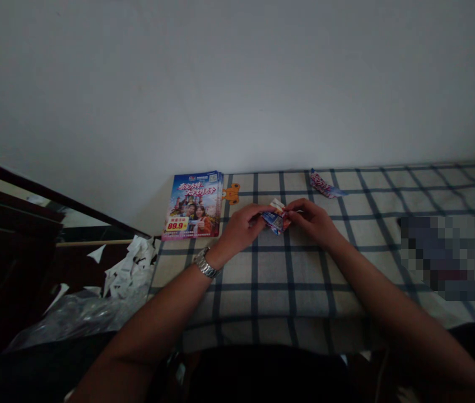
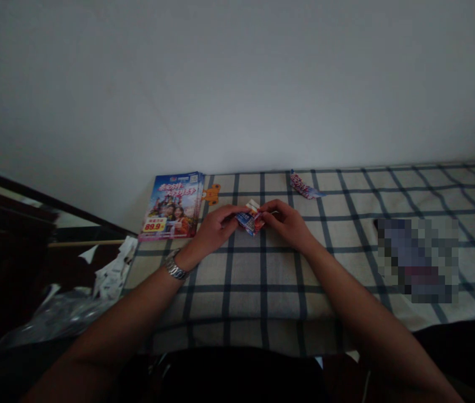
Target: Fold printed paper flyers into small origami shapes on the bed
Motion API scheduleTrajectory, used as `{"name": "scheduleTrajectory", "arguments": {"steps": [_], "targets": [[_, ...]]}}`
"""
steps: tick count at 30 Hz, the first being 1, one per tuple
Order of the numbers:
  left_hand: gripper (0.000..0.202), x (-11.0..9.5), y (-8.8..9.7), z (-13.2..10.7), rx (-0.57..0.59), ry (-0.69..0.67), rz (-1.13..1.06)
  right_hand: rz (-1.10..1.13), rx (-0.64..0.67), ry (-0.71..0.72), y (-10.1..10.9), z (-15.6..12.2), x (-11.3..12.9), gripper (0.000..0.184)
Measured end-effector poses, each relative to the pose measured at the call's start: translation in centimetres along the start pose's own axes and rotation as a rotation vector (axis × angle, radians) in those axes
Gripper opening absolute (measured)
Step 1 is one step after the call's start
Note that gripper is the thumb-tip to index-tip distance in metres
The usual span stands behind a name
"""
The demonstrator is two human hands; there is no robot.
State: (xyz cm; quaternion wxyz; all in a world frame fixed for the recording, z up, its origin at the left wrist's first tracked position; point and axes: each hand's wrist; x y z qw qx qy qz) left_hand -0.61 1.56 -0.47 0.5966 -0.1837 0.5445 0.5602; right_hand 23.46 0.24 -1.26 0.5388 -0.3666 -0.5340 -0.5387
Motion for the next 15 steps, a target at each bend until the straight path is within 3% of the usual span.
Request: {"name": "scheduleTrajectory", "arguments": {"steps": [6, 12, 15], "targets": [[0.033, -0.29, -0.02, 0.03, 0.004, 0.027, -0.119, 0.018, 0.000, -0.011, 0.20, 0.07, -0.42, 0.028], [0.028, -0.13, -0.30, 0.18, -0.034, 0.136, -0.396, -0.019, 0.007, 0.027, 0.15, -0.16, -0.14, 0.028], [0.031, -0.01, -0.29, 0.29, -0.090, 0.186, -0.321, -0.028, 0.052, 0.045, -0.04, -0.45, 0.19, 0.028]]}}
Point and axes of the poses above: each hand's wrist, its own z-axis towards the middle knuckle, its own y-axis out of the back of the hand, x = y × z, and after that the axes turned 4 degrees about -z, right-handed
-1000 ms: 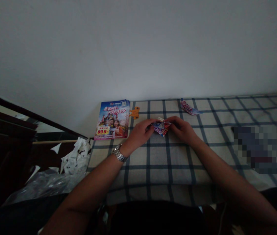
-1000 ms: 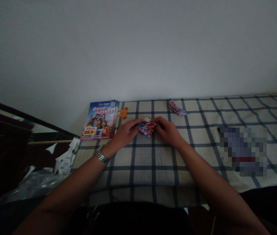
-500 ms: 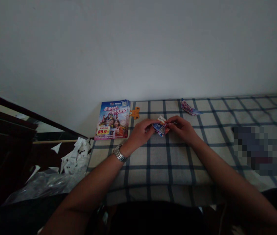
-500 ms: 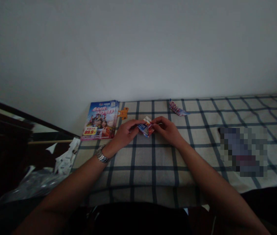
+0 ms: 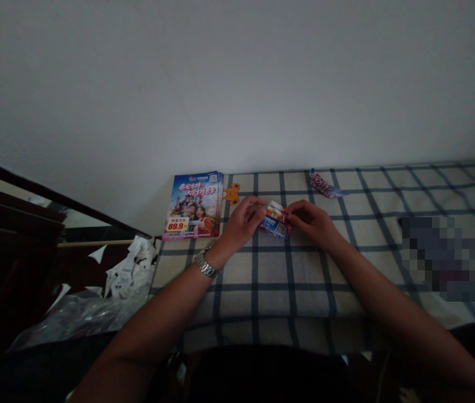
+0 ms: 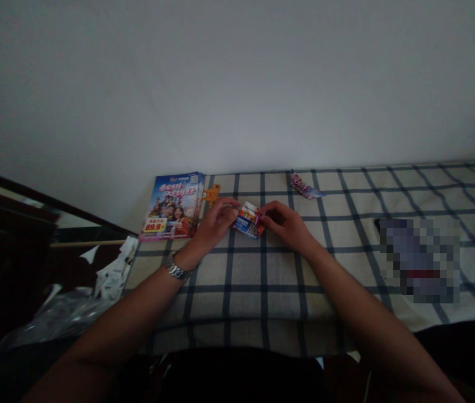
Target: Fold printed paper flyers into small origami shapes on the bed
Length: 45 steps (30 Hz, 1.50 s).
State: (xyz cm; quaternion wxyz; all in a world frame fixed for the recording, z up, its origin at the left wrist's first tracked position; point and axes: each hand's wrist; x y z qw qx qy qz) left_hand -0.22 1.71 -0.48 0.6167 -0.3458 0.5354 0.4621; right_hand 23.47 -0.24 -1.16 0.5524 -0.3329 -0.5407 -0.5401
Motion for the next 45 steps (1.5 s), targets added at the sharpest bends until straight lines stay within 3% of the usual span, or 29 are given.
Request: {"name": "scheduleTrajectory", "arguments": {"steps": [5, 19, 30, 45], "targets": [[0.030, 0.4, 0.1, 0.2, 0.021, 0.006, 0.137, 0.000, 0.073, -0.012, -0.3, -0.3, 0.5, 0.030], [0.026, 0.9, 0.1, 0.2, 0.017, 0.023, 0.122, 0.008, 0.060, -0.030, -0.3, -0.1, 0.1, 0.029], [0.029, -0.2, 0.0, 0.1, 0.061, 0.025, 0.177, -0.043, 0.103, -0.017, -0.1, -0.5, 0.7, 0.022], [0.030, 0.3, -0.1, -0.1, 0.057, 0.058, 0.089, -0.044, 0.050, -0.045, 0.0, -0.1, 0.8, 0.030]]}}
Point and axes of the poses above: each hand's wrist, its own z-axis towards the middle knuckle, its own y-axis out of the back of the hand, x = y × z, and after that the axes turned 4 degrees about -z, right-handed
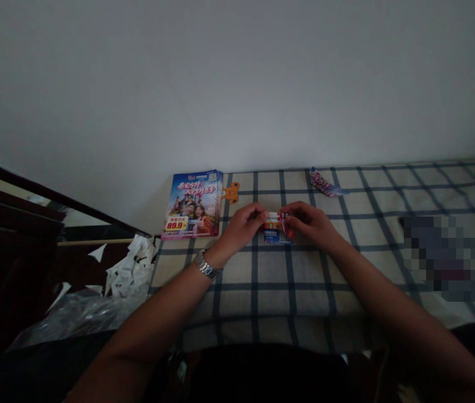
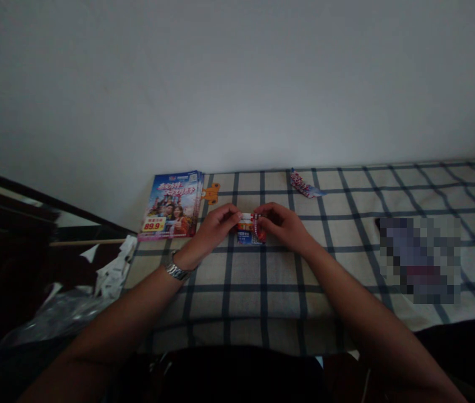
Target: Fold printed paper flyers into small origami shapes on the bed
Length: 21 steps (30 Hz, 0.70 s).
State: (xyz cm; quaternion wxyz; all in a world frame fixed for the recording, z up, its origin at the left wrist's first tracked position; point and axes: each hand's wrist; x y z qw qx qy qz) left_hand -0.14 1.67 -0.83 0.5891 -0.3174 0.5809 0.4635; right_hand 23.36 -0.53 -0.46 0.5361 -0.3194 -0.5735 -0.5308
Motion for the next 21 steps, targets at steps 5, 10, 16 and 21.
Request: {"name": "scheduleTrajectory", "arguments": {"steps": [5, 10, 16, 21], "targets": [[0.030, -0.57, -0.07, -0.15, 0.008, -0.025, 0.072, -0.125, 0.007, -0.027, 0.16, -0.07, 0.41, 0.034], [0.029, -0.62, -0.33, -0.21, 0.015, -0.011, 0.020, -0.130, 0.058, -0.040, 0.04, -0.15, 0.30, 0.034], [0.028, -0.65, -0.32, -0.20, 0.030, 0.001, -0.009, -0.137, 0.059, -0.041, -0.09, -0.13, 0.57, 0.032], [0.026, -0.84, -0.30, -0.26, 0.041, -0.001, 0.023, -0.130, 0.073, -0.063, -0.16, -0.17, 0.72, 0.034]]}}
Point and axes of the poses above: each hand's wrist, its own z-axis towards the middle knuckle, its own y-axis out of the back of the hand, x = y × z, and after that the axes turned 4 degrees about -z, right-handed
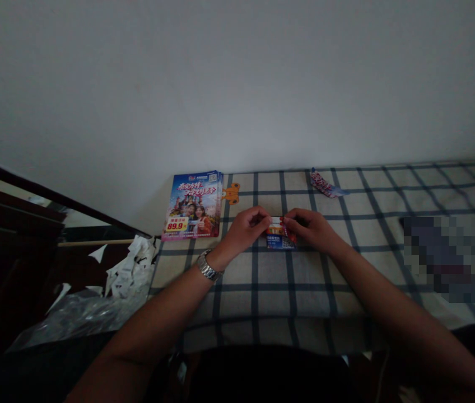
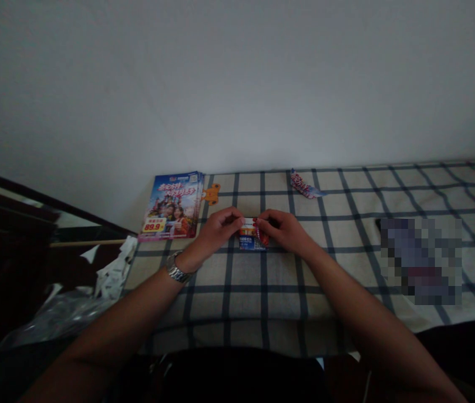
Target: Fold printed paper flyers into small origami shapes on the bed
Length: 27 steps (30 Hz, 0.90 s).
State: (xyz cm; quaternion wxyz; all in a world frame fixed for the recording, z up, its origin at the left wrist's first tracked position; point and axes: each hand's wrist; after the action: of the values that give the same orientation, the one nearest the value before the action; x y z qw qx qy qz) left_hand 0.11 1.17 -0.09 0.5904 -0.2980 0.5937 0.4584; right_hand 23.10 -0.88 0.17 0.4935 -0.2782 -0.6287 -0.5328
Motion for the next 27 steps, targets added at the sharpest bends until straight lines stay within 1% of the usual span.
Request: {"name": "scheduleTrajectory", "arguments": {"steps": [3, 7, 10, 15, 19, 27], "targets": [[0.026, 0.07, -0.12, -0.05, 0.029, -0.032, 0.038, -0.022, 0.012, 0.006, -0.07, -0.10, -0.20, 0.032], [0.032, 0.15, -0.35, -0.20, 0.067, -0.042, 0.098, -0.026, 0.055, 0.000, -0.23, -0.25, -0.25, 0.032], [0.034, 0.08, -0.41, -0.29, 0.063, -0.052, 0.112, -0.041, 0.055, -0.001, -0.26, -0.24, -0.05, 0.032], [0.034, -0.15, -0.26, -0.27, 0.032, -0.067, 0.123, -0.074, 0.006, 0.029, 0.01, -0.06, 0.15, 0.034], [0.032, 0.00, -0.07, -0.17, 0.014, -0.064, 0.148, -0.095, -0.027, 0.018, 0.21, 0.04, -0.06, 0.037], [0.034, 0.23, -0.04, -0.03, 0.012, -0.061, 0.153, -0.131, -0.026, 0.015, 0.33, 0.24, -0.36, 0.038]]}}
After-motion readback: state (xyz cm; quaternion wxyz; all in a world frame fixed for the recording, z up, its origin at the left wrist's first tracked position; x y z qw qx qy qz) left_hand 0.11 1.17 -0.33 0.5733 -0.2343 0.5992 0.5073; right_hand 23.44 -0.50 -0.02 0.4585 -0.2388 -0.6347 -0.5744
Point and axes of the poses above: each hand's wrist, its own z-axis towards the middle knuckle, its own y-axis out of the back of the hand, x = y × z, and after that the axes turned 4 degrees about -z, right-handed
